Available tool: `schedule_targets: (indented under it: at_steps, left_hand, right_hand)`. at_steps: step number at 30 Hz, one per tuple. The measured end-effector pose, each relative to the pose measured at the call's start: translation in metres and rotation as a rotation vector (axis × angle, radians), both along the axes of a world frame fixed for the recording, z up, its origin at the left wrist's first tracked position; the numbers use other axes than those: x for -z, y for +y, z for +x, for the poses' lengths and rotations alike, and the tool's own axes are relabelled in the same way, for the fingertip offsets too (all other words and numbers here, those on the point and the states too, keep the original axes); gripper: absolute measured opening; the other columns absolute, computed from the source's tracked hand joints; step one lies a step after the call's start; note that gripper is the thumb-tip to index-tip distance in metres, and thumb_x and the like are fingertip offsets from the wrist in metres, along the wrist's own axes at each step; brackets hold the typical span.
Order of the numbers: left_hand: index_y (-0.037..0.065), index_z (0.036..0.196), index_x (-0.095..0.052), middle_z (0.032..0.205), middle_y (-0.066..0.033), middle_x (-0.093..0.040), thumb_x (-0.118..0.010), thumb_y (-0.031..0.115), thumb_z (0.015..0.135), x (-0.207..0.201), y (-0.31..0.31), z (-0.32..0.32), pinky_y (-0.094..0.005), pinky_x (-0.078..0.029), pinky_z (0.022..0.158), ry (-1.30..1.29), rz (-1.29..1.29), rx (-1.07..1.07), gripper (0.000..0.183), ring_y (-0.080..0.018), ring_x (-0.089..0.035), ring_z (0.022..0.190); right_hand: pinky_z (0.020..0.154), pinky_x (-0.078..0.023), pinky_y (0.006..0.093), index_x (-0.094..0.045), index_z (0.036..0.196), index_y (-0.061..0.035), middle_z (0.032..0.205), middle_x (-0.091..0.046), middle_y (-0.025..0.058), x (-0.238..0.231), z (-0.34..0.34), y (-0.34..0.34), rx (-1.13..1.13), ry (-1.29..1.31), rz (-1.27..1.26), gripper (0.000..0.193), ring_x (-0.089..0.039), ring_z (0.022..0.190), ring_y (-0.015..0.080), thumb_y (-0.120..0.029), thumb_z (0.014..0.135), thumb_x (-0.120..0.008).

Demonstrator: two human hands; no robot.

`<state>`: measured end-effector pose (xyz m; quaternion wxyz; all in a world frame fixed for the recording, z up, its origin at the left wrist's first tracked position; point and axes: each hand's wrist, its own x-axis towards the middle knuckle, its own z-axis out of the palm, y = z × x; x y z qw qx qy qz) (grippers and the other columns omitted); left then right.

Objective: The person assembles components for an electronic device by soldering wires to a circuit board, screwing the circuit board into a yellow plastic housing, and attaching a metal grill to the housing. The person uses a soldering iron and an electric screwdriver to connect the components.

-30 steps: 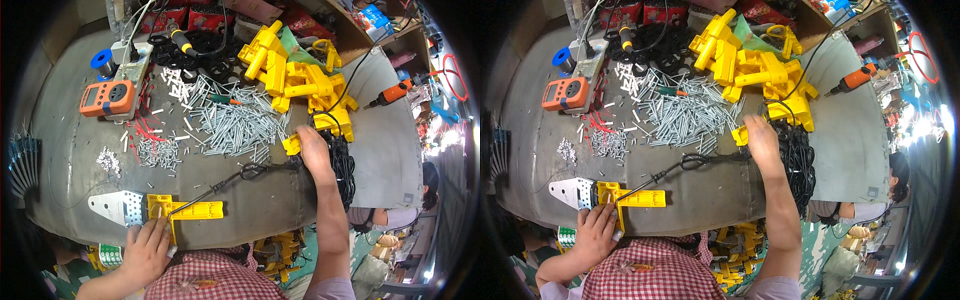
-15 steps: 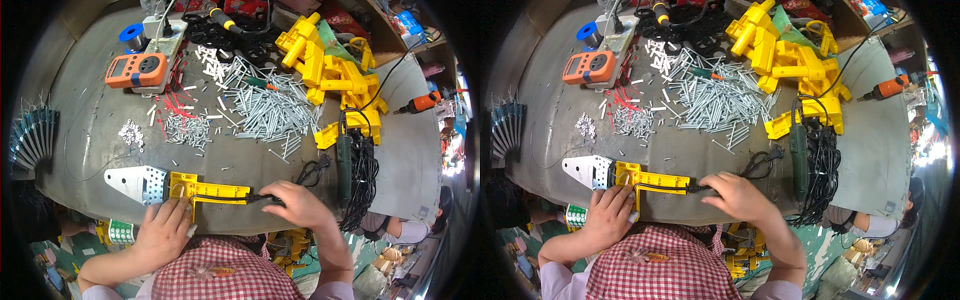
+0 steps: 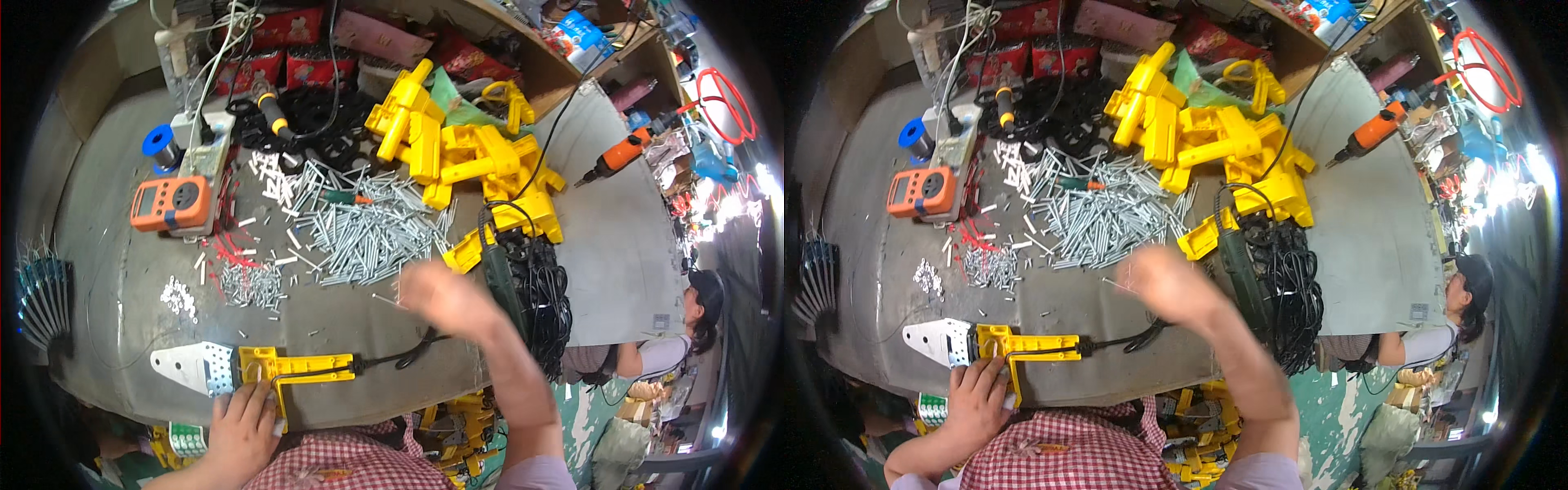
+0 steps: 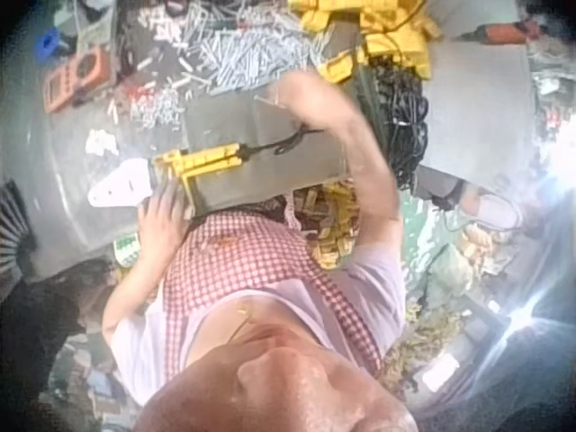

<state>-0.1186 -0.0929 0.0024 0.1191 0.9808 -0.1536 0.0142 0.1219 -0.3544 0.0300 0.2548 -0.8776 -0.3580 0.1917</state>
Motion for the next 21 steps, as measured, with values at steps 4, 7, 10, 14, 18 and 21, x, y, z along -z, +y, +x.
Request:
schedule_targets:
  at_steps: [4,7,10,14,18,21]
  left_hand:
    - [-0.002,0.101,-0.057,0.117,-0.0159,-0.053,-0.069,0.018,0.056,0.007,-0.001,-0.003,-0.0447,-0.038,0.079,-0.079,0.031,0.055,0.051,-0.0305,-0.051,0.104]
    - [-0.001,0.101,-0.057,0.118,-0.0151,-0.053,-0.069,0.018,0.055,0.002,-0.004,-0.005,-0.0445,-0.039,0.079,-0.006,0.025,0.054,0.051,-0.0294,-0.051,0.104]
    - [-0.001,0.103,-0.057,0.119,-0.0151,-0.052,-0.066,0.020,0.063,0.003,-0.001,-0.007,-0.0433,-0.038,0.082,0.011,0.041,0.048,0.046,-0.0282,-0.050,0.107]
    - [-0.002,0.105,-0.057,0.121,-0.0158,-0.052,-0.061,0.022,0.069,-0.001,0.001,-0.003,-0.0414,-0.037,0.084,0.056,0.018,0.057,0.044,-0.0277,-0.048,0.110]
    - [-0.002,0.106,-0.056,0.126,-0.0163,-0.048,-0.070,0.024,0.058,-0.001,0.005,-0.002,-0.0442,-0.037,0.084,0.079,-0.003,0.050,0.056,-0.0300,-0.047,0.112]
    - [-0.002,0.106,-0.056,0.128,-0.0171,-0.047,-0.070,0.026,0.057,-0.001,0.003,0.001,-0.0447,-0.037,0.085,0.086,-0.005,0.060,0.058,-0.0305,-0.046,0.113]
  right_hand:
    - [0.082,-0.045,0.0414,-0.062,0.094,-0.0024,0.095,-0.060,0.0155,-0.019,0.131,-0.046,0.616,-1.023,-0.044,0.018,-0.055,0.094,0.0335,-0.015,0.082,-0.057]
    - [0.088,-0.041,0.0462,-0.061,0.101,-0.0031,0.107,-0.058,0.0120,-0.011,0.181,-0.058,0.747,-1.004,-0.359,0.028,-0.051,0.104,0.0314,-0.022,0.080,-0.062]
    - [0.093,-0.038,0.0510,-0.056,0.113,-0.0051,0.115,-0.055,0.0121,-0.009,0.196,-0.047,0.957,-0.677,-0.591,0.044,-0.048,0.111,0.0310,-0.026,0.076,-0.067]
    - [0.099,-0.034,0.0501,-0.055,0.115,-0.0069,0.122,-0.052,0.0128,-0.051,0.135,-0.035,0.550,-0.977,-0.185,0.044,-0.044,0.118,0.0338,-0.014,0.073,-0.066]
    - [0.105,-0.029,0.0456,-0.056,0.114,-0.0134,0.130,-0.046,0.0110,-0.022,0.014,0.034,-0.176,-0.921,-0.021,0.040,-0.035,0.127,0.0338,-0.004,0.075,-0.056]
    - [0.109,-0.025,0.0440,-0.054,0.120,-0.0224,0.138,-0.037,0.0112,0.021,-0.022,0.042,-0.259,-0.642,-0.195,0.039,-0.024,0.135,0.0311,-0.009,0.085,-0.045]
